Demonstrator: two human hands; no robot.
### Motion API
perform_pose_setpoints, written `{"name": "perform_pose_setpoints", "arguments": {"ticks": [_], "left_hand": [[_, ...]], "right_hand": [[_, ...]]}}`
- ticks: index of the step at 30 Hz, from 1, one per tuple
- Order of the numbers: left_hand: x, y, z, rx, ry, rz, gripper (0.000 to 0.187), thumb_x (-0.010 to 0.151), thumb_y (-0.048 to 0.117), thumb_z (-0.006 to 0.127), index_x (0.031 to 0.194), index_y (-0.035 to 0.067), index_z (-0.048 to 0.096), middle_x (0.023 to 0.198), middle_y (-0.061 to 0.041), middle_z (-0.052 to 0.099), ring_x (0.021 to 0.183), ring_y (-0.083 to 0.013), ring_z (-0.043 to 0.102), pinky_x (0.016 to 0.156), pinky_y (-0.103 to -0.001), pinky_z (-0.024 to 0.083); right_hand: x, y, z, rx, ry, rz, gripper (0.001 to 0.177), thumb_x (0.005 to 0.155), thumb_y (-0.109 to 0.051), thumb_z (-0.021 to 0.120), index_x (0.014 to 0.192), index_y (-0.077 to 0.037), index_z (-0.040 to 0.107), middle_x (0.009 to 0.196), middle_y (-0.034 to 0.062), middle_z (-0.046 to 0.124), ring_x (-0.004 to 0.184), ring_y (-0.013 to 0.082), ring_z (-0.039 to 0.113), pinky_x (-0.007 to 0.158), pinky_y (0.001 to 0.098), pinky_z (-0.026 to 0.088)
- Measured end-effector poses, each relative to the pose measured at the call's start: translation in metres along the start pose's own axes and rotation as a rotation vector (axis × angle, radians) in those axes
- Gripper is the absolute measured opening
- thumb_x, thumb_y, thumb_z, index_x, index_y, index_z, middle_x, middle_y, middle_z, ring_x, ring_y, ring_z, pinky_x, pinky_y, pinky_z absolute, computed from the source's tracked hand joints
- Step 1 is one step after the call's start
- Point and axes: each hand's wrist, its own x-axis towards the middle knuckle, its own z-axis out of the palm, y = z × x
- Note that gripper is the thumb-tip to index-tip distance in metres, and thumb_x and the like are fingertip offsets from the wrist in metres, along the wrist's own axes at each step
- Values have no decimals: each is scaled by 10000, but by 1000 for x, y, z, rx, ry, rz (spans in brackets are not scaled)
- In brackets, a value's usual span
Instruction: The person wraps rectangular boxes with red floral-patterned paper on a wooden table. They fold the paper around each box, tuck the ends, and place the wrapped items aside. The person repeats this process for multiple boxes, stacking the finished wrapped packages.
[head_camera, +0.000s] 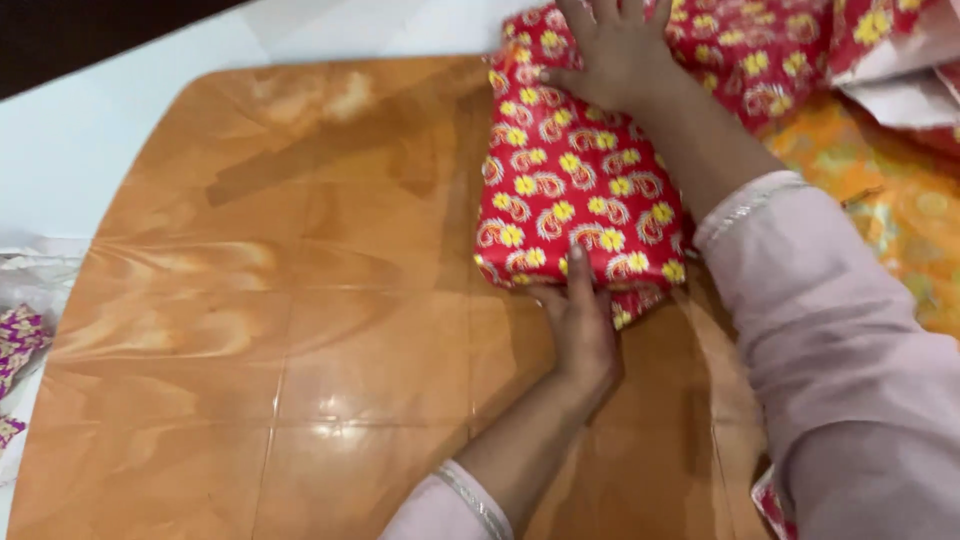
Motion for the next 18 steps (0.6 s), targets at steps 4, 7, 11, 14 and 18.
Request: {"name": "perform_pose_setpoints", "arguments": {"ticks": [4, 7, 11, 14, 18], "left_hand": [[4, 2, 7, -38, -29, 61, 884, 942, 336, 667, 1581, 260, 60, 1579, -100, 360, 1410, -260, 453, 1154, -489, 430], [6, 3, 6, -61, -47, 90, 886, 935, 333, 680, 1581, 244, 80, 1563, -107, 379, 1387, -270, 468, 1121, -499, 451], [9, 5, 4, -90, -124, 95, 858, 950, 348, 697, 1590, 182, 151, 1540, -129, 427, 1357, -287, 492, 1060, -493, 474], [15, 6, 4, -58, -84, 71, 823, 926, 341, 704, 1545, 227, 173, 1523, -86, 448, 1342, -253, 513, 1028, -469, 498], [29, 12, 4, -77, -111, 54, 784, 903, 320, 724, 1496, 189, 229, 1476, -100, 485, 1305, -256, 546, 985, -491, 526]], "right_hand": [[-65, -13, -84, 284, -261, -31, 983, 829, -555, 795, 1614, -156, 359, 1606, 229, 377, 1492, 418, 249, 1139, 721, 125], [-136, -44, -127, 284, -498, -128, 1156, 518, -477, 912, 1529, -268, 391, 1609, 41, 375, 1492, 260, 310, 1192, 672, 144], [-177, -85, -134, 172, -617, 122, 1137, 561, -313, 926, 1564, -373, 395, 1647, -39, 319, 1532, 285, 225, 1118, 761, 98], [-193, -101, -122, 147, -372, 50, 1125, 527, -316, 929, 1533, -326, 425, 1630, 5, 369, 1508, 370, 255, 1102, 779, 157], [-210, -99, -109, 50, -176, -112, 1199, 428, -333, 942, 1520, -252, 453, 1579, 54, 413, 1466, 379, 333, 1110, 755, 224]]}}
